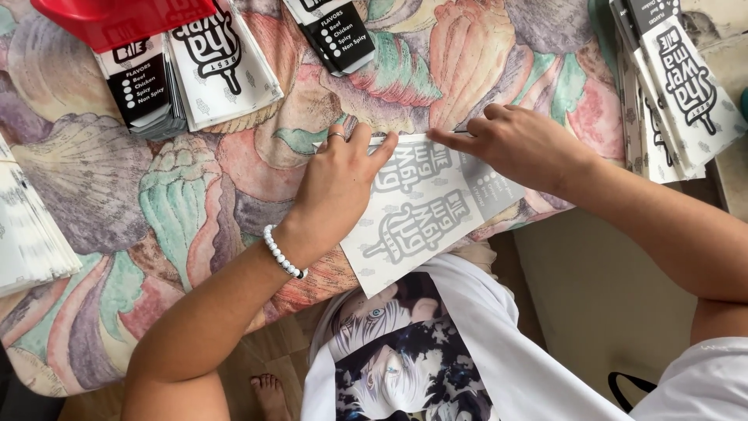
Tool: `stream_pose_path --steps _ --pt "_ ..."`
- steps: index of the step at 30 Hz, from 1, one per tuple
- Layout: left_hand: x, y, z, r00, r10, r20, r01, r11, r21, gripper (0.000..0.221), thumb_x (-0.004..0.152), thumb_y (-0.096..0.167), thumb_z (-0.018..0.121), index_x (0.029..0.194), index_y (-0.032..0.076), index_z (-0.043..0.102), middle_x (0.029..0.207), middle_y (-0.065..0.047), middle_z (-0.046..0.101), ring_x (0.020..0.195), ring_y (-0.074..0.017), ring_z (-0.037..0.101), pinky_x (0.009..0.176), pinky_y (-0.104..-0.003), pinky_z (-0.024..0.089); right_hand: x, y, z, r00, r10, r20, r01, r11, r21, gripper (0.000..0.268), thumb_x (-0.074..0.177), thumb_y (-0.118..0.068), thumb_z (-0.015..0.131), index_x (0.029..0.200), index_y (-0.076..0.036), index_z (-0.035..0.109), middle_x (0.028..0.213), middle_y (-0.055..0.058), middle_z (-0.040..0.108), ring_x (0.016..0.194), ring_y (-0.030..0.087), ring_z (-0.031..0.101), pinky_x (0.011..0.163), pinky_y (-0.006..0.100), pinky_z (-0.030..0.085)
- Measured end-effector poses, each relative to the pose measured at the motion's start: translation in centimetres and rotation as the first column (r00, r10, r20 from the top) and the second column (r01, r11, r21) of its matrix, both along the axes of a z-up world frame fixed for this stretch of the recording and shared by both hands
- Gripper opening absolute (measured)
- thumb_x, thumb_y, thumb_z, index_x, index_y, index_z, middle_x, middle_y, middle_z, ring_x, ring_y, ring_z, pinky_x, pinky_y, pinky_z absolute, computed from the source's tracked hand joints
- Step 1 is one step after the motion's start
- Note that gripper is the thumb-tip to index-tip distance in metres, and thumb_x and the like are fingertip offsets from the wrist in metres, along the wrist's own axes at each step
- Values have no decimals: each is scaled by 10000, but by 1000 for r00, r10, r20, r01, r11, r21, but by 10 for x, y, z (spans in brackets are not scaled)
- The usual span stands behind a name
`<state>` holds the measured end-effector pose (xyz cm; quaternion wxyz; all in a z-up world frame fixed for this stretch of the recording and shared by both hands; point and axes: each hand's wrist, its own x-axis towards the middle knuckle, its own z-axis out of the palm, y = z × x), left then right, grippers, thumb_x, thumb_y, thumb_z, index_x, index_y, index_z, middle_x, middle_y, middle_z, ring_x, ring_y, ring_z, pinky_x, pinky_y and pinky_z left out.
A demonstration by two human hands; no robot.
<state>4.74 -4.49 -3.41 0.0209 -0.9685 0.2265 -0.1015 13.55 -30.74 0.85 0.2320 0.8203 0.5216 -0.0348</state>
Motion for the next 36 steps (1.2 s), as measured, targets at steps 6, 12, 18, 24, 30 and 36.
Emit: stream_pose_path --steps 6,12,18,24,30,36 --pt "-3 -4 -4 999 19 32 -22 997 73 556 849 129 640 1369 324 632 885 -30 473 818 -230 577 658 -357 613 1 6 7 995 -57 -88 56 998 -3 694 900 -71 662 1523 -326 492 883 -15 757 875 151 748 903 289 632" --pt "-8 -4 -8 999 35 -11 -34 998 49 530 888 141 609 1389 312 627 917 -54 503 847 -245 581 780 -411 611 11 -22 -20 997 56 -61 -44 981 187 396 943 -141 656 1328 -233 669 856 -24 709 835 133 691 870 283 624" --pt "-9 -3 -9 999 48 -20 -46 997 67 539 898 153 605 1412 314 609 951 -49 507 881 -242 590 823 -424 611 18 -45 -37 991 131 0 -124 940 319 77 1032 -193 642 1013 -163 709 853 -27 578 840 143 593 846 278 572" --pt "-8 -9 -12 998 53 -40 -50 996 74 528 924 143 583 1432 288 589 978 -69 524 907 -253 597 892 -485 592 15 -77 -38 997 9 -77 18 940 342 166 963 -194 659 1106 -145 728 866 -4 566 868 161 617 834 308 580" --pt "-13 -17 -22 990 139 21 -141 962 236 602 915 212 543 1499 334 460 1121 -55 524 985 -250 531 904 -402 495 12 -82 -22 921 -343 -184 373 913 168 231 1015 -120 587 934 -177 796 926 -31 686 901 188 639 735 348 615" --pt "-14 -18 -23 982 158 105 -176 963 202 539 903 193 565 1428 296 496 1107 -44 526 982 -238 529 906 -413 493 -17 5 -40 954 -195 -229 300 668 681 234 997 111 552 960 89 782 1116 161 745 1056 246 652 910 358 667"
